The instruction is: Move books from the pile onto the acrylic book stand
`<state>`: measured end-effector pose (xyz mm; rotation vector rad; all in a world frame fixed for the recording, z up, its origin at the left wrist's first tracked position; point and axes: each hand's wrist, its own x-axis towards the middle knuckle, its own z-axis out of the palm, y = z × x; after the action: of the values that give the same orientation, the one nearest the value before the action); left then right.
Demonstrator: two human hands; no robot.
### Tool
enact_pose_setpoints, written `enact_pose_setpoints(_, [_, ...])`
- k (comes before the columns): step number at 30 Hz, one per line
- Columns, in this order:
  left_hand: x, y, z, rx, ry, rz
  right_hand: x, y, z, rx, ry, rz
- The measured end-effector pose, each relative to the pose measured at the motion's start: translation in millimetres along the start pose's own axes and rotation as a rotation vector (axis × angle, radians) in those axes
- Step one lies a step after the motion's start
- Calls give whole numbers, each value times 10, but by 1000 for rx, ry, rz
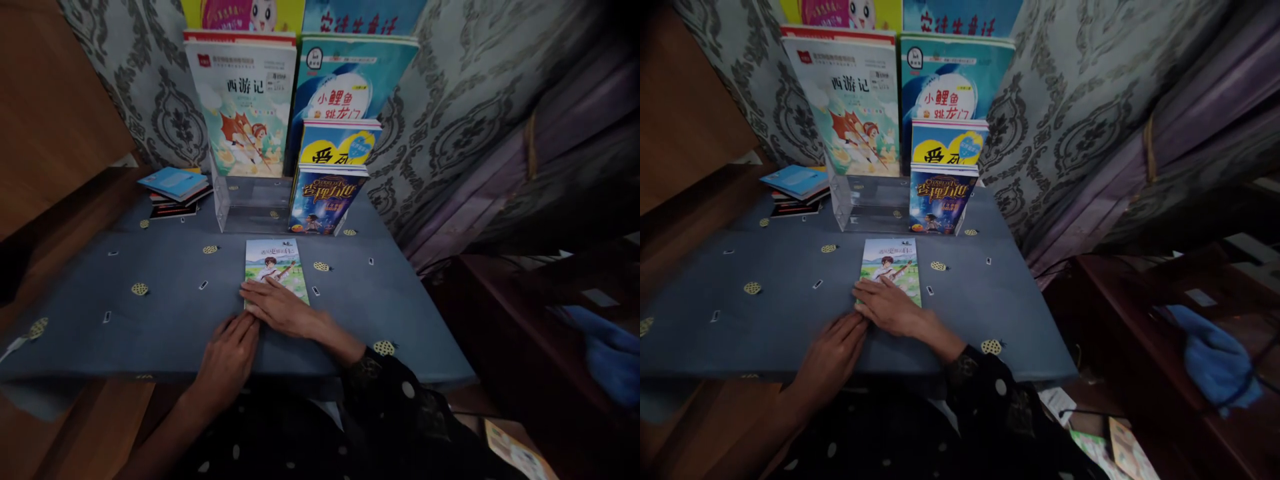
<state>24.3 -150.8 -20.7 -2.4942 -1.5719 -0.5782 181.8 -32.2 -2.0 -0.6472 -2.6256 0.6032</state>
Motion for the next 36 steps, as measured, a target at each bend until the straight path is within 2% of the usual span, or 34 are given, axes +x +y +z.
enact_pose_setpoints(2, [5,-4,-2,7,12,13,124,124,-13,-18,-18,-5])
enact_pose_setpoints(9, [28,-22,-8,55,12,47,507,424,-165,-122,-203,57])
enact_pose_setpoints(16, [6,-42,40,73,32,49,630,776,-238,-176,-148,136])
enact_pose_setpoints(20, [5,-40,45,80,42,62,509,945,-322,-212,-129,224])
enact_pose_setpoints(26, [18,-32,52,68,48,53,129,1064,-471,-204,-71,347])
enact_pose_setpoints(31, [19,-1,28,47,30,45,-89,1036,-462,-177,-55,385])
enact_pose_setpoints(36, [36,18,-9,81,7,28,-279,908,-375,-173,-34,367])
